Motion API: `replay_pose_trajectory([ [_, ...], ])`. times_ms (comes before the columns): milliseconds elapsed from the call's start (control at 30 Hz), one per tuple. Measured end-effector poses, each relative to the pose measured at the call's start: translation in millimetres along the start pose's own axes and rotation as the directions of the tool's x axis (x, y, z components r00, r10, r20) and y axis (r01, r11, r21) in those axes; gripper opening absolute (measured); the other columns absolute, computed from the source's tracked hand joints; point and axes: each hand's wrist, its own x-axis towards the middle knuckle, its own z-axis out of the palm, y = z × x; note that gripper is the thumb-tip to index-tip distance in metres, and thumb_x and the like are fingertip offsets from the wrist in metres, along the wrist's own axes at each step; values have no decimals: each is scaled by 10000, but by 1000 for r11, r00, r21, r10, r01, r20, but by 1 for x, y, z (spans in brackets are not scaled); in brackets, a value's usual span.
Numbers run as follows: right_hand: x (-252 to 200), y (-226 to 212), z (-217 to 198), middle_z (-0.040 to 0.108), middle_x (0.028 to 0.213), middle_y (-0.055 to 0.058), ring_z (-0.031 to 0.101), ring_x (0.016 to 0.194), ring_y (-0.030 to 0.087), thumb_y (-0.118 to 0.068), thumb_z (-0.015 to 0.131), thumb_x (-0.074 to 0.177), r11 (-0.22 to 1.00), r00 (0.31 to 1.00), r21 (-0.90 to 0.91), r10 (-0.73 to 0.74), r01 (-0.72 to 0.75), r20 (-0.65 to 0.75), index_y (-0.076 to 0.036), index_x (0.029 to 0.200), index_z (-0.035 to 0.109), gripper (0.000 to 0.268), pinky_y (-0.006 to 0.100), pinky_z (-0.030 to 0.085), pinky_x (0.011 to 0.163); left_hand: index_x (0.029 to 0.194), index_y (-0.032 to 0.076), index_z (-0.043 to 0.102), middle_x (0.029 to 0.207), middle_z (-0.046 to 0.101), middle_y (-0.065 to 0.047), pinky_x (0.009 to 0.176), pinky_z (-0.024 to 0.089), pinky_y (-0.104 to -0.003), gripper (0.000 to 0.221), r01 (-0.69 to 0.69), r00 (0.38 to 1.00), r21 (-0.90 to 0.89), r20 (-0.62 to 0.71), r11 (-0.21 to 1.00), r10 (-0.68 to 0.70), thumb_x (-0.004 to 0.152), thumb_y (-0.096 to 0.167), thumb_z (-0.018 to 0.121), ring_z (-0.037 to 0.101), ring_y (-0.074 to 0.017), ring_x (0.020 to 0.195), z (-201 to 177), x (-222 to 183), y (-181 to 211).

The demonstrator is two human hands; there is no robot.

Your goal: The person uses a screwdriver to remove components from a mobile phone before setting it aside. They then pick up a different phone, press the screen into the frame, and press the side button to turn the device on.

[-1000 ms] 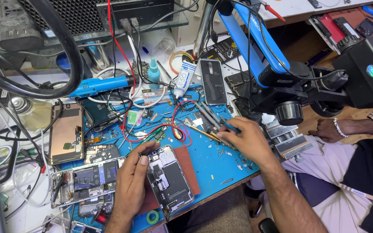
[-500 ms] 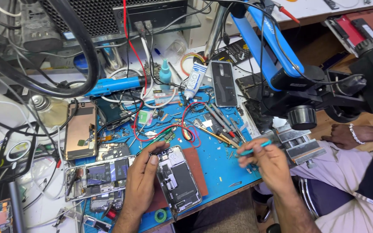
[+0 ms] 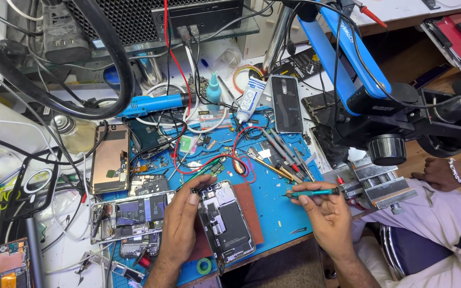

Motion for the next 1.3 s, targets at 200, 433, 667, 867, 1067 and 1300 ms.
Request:
replay_pose_trajectory([
  [200, -7, 9, 15, 730, 1109, 209, 754, 1021, 252, 60, 638, 942, 994, 997, -92, 66, -63, 29, 22, 1153, 541, 235, 360, 655, 879, 1395, -26, 556, 1341, 694, -215, 1106, 473, -414, 537, -9, 1000, -36, 3, 999, 9, 1042, 311, 333, 649, -306, 1294, 0, 0, -1],
  [433, -5, 2, 27, 770, 1103, 187, 778, 1046, 238, 17, 663, 909, 951, 989, -286, 137, -116, 55, 14, 1104, 588, 209, 345, 640, 863, 1399, -28, 560, 1344, 696, -217, 1116, 468, -418, 530, -41, 999, -1, -14, 999, 41, 1042, 297, 344, 647, -306, 1302, 1, -1, 0],
  [667, -3, 6, 28, 765, 1122, 201, 770, 1069, 252, 30, 655, 920, 955, 985, -278, 139, -106, 101, 16, 1113, 577, 208, 356, 617, 887, 1409, -22, 552, 1352, 691, -206, 1105, 478, -412, 521, -11, 1000, -29, -11, 1000, 11, 1038, 293, 365, 642, -296, 1299, 1, -2, 0],
  [867, 5, 10, 19, 708, 1153, 265, 748, 1075, 327, 85, 591, 959, 987, 994, 134, 85, -93, 69, 9, 1179, 513, 245, 408, 647, 919, 1397, -9, 527, 1370, 668, -194, 1116, 467, -407, 464, -24, 1000, -95, -15, 995, 22, 1023, 247, 429, 620, -284, 1311, 3, -1, -2],
  [1067, 13, 9, 16, 682, 1146, 227, 729, 1082, 321, 80, 601, 954, 976, 993, 188, 93, -105, 67, -2, 1194, 510, 270, 400, 646, 898, 1263, 26, 649, 1407, 653, -179, 1147, 438, -425, 367, -91, 996, -47, -16, 995, 90, 1054, 222, 422, 595, -283, 1353, 2, -4, -4],
  [1300, 13, 14, 19, 694, 1125, 232, 737, 1039, 301, 56, 608, 973, 954, 985, 248, 160, -169, 58, 22, 1185, 524, 230, 404, 647, 861, 1140, 43, 714, 1473, 598, -183, 1169, 391, -428, 330, -172, 985, 50, -18, 984, 173, 1051, 193, 434, 543, -287, 1397, 1, -8, -5],
])
